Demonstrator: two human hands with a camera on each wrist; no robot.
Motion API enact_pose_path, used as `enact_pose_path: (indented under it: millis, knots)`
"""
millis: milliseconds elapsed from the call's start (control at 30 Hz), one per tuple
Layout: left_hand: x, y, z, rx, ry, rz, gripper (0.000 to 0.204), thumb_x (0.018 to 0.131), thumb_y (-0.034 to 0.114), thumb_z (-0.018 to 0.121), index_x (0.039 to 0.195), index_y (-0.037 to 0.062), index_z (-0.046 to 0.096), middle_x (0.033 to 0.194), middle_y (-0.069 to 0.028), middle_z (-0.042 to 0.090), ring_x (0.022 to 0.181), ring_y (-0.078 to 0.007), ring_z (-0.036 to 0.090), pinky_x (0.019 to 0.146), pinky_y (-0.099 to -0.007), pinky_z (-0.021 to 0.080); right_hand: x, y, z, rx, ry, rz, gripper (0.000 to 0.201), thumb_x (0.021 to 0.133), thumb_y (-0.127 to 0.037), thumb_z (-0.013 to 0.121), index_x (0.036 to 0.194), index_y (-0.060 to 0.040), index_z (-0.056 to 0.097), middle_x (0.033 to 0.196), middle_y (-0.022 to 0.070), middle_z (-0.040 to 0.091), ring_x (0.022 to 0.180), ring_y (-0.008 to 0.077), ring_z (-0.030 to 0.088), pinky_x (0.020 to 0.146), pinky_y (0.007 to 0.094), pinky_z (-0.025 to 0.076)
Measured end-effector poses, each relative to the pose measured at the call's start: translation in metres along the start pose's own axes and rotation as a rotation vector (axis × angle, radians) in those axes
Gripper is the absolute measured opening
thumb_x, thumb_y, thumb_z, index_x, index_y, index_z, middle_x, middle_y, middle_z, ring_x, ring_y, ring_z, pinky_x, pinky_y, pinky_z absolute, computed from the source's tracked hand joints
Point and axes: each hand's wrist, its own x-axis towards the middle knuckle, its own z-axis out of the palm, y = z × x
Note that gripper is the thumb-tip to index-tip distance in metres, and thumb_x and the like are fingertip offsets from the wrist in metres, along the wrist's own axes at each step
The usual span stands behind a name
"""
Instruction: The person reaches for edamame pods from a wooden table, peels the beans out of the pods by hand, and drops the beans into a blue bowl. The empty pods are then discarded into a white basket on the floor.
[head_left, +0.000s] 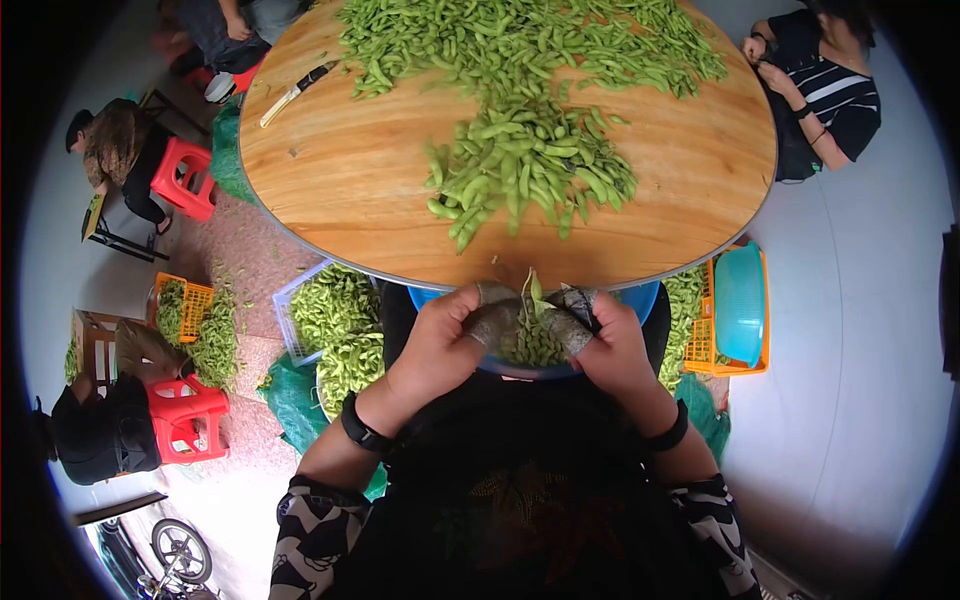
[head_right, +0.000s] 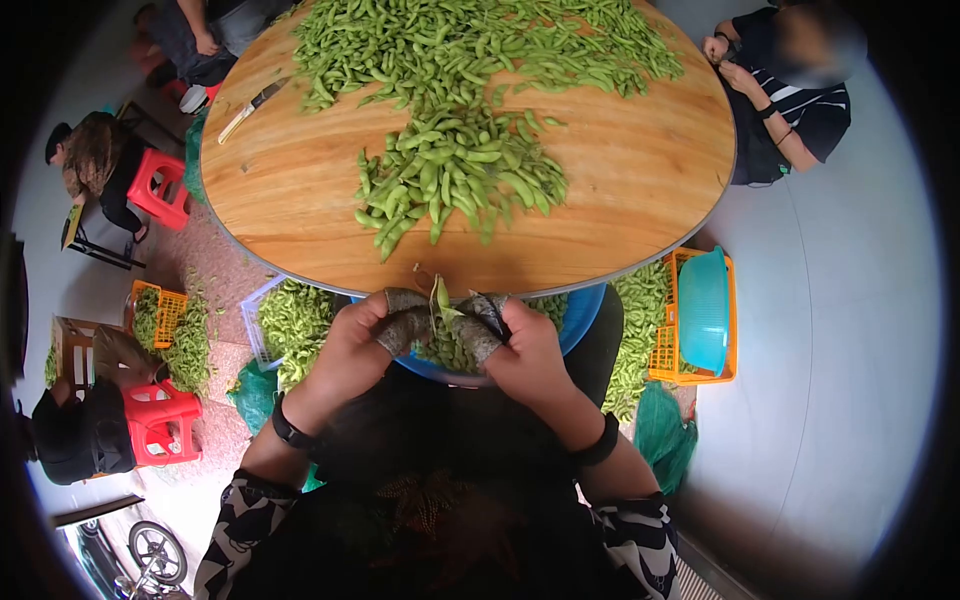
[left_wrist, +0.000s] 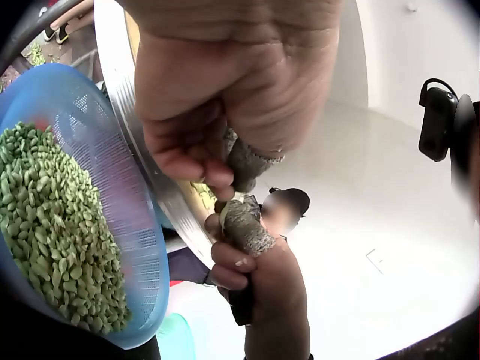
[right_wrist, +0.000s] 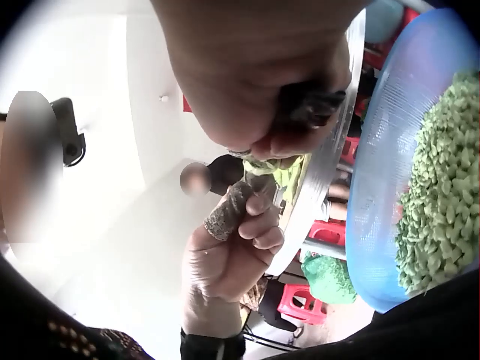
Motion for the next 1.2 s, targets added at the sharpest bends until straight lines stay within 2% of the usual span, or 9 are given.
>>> enact_pose_path:
  millis: [167,267,400,500,567,767,867,967,1200]
  knots:
    - [-0.008,0.033,0.011,0.565,0.530,0.350,0.034,0.079,-0.004,0.059,0.113,0.0004,0.060,0.094,-0.0145,0.062,0.080,-0.0299,0.062,0.070,-0.0331,0.051,0.001,-0.012,0.003,0.154,0.033,0.043,0.017,0.089,-0.004,0.062,0.105,-0.0004,0.062,0.074,-0.0010,0.060,0.057,0.0058,0.053,0.053,0.0212,0.043]
    - [-0.011,0.039,0.007,0.581,0.304,0.553,0.026,0.080,0.000,0.061,0.105,0.0000,0.063,0.090,-0.0149,0.061,0.080,-0.0324,0.061,0.069,-0.0377,0.050,0.001,-0.014,0.010,0.078,0.122,-0.102,0.026,0.080,-0.009,0.070,0.102,0.0007,0.062,0.085,0.0114,0.067,0.080,0.0191,0.066,0.072,0.0316,0.051]
    - [-0.006,0.018,0.010,0.318,0.062,0.252,0.022,0.081,0.003,0.061,0.103,-0.0009,0.064,0.095,-0.0193,0.062,0.086,-0.0389,0.059,0.075,-0.0380,0.050,0.002,-0.027,0.016,-0.208,0.181,-0.325,0.029,0.077,-0.009,0.072,0.103,-0.0011,0.062,0.086,0.0140,0.067,0.080,0.0284,0.067,0.072,0.0344,0.052]
    - [-0.008,0.014,0.017,0.077,0.084,0.181,0.019,0.087,0.002,0.060,0.105,-0.0010,0.063,0.098,-0.0133,0.064,0.090,-0.0272,0.063,0.081,-0.0325,0.050,0.000,-0.025,0.016,-0.201,0.151,-0.362,0.029,0.077,-0.009,0.071,0.104,-0.0024,0.063,0.088,0.0160,0.066,0.080,0.0357,0.065,0.072,0.0367,0.053]
    - [-0.010,0.012,0.020,-0.110,0.109,0.100,0.017,0.089,0.002,0.060,0.106,-0.0006,0.063,0.101,-0.0099,0.066,0.092,-0.0209,0.064,0.083,-0.0307,0.050,0.000,-0.021,0.010,-0.205,-0.052,-0.251,0.026,0.078,-0.008,0.070,0.102,-0.0020,0.063,0.088,0.0160,0.066,0.080,0.0338,0.067,0.071,0.0360,0.053]
    - [-0.012,0.001,0.007,-0.467,0.156,0.019,0.017,0.089,0.003,0.064,0.106,0.0011,0.064,0.096,-0.0004,0.067,0.088,-0.0091,0.061,0.079,-0.0257,0.051,-0.005,-0.019,0.010,-0.106,0.035,-0.256,0.030,0.086,-0.003,0.059,0.116,0.0005,0.058,0.086,0.0046,0.066,0.072,0.0111,0.061,0.066,0.0262,0.050]
    - [-0.014,0.000,-0.003,-0.278,0.073,-0.158,0.014,0.091,0.007,0.063,0.104,0.0013,0.064,0.094,-0.0016,0.066,0.084,-0.0091,0.059,0.075,-0.0261,0.050,-0.004,-0.027,0.004,0.009,-0.165,-0.100,0.033,0.089,-0.003,0.054,0.123,0.0001,0.053,0.081,0.0020,0.063,0.061,0.0058,0.054,0.055,0.0210,0.044]
    - [-0.014,0.009,0.005,-0.064,0.110,-0.036,0.011,0.093,0.006,0.057,0.100,0.0009,0.064,0.088,-0.0064,0.065,0.080,-0.0128,0.059,0.074,-0.0280,0.048,-0.002,-0.036,0.009,0.093,-0.183,-0.005,0.027,0.085,0.002,0.054,0.112,0.0025,0.056,0.086,0.0110,0.066,0.078,0.0176,0.066,0.072,0.0309,0.053]
    - [-0.016,0.006,0.008,-0.055,0.008,0.027,0.021,0.087,-0.006,0.049,0.101,0.0004,0.062,0.088,-0.0091,0.064,0.084,-0.0162,0.061,0.078,-0.0289,0.048,0.000,-0.040,0.007,0.088,-0.231,0.044,0.028,0.089,0.000,0.051,0.117,0.0020,0.053,0.085,0.0077,0.066,0.075,0.0131,0.064,0.069,0.0278,0.053]
